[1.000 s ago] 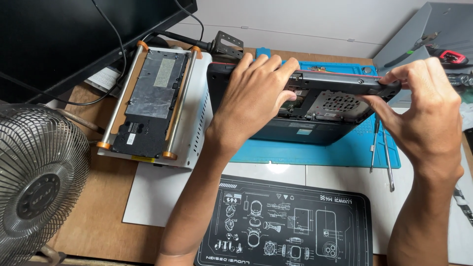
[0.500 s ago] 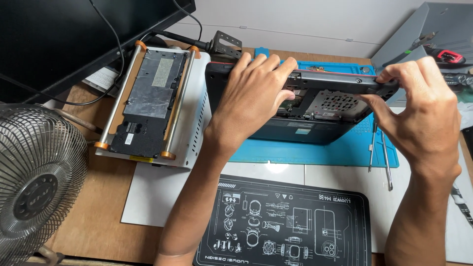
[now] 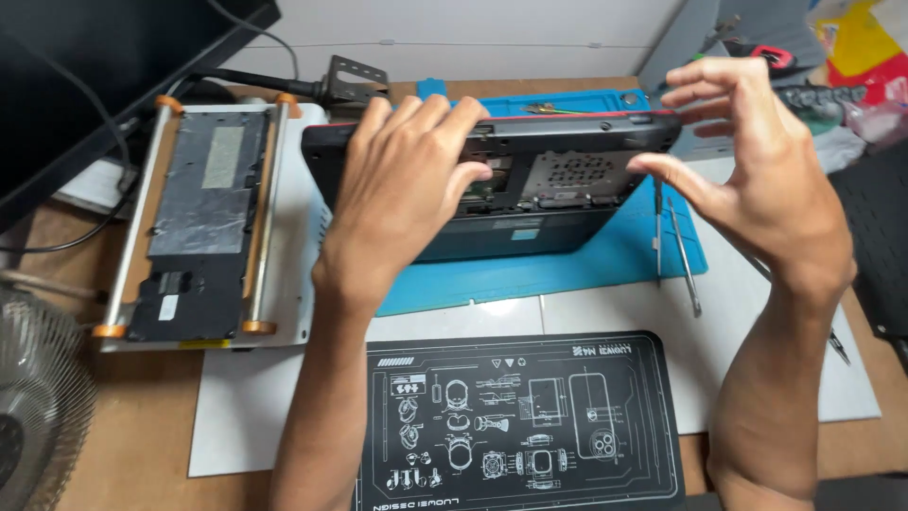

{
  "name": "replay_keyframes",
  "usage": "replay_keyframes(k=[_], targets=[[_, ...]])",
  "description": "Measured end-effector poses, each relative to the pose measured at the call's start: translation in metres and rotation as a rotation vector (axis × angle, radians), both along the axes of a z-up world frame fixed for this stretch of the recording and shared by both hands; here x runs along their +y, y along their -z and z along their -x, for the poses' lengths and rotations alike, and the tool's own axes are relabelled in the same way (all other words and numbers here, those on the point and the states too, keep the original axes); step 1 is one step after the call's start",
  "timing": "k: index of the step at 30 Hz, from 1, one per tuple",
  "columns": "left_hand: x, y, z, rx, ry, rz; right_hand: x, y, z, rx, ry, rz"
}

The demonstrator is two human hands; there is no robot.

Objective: Disassembling a laptop by removing screws and prying off the bottom casing to access internal components.

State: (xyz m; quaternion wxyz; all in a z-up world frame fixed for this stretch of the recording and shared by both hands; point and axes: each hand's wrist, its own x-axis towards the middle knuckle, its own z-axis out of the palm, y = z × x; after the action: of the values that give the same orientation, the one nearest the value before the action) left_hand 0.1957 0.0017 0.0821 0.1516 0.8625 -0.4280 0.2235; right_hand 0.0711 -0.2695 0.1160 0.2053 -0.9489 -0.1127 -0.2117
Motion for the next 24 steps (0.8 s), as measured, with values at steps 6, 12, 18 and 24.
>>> replay_keyframes(k=[6, 12, 18, 24], targets=[[0.006, -0.003, 0.001, -0.036, 0.016, -0.037, -0.065, 0.006, 0.009, 0.24, 0.272, 0.075], [0.011, -0.031, 0.032, 0.271, 0.022, -0.139, -0.09, 0.016, 0.007, 0.734, 0.597, 0.034], [0.017, -0.03, 0.093, 0.376, 0.158, -0.367, -0.089, 0.01, 0.013, 0.648, 0.513, 0.015], [-0.007, -0.011, 0.122, 0.24, -0.098, -0.711, -0.095, 0.011, 0.015, 0.66, 0.563, -0.008]])
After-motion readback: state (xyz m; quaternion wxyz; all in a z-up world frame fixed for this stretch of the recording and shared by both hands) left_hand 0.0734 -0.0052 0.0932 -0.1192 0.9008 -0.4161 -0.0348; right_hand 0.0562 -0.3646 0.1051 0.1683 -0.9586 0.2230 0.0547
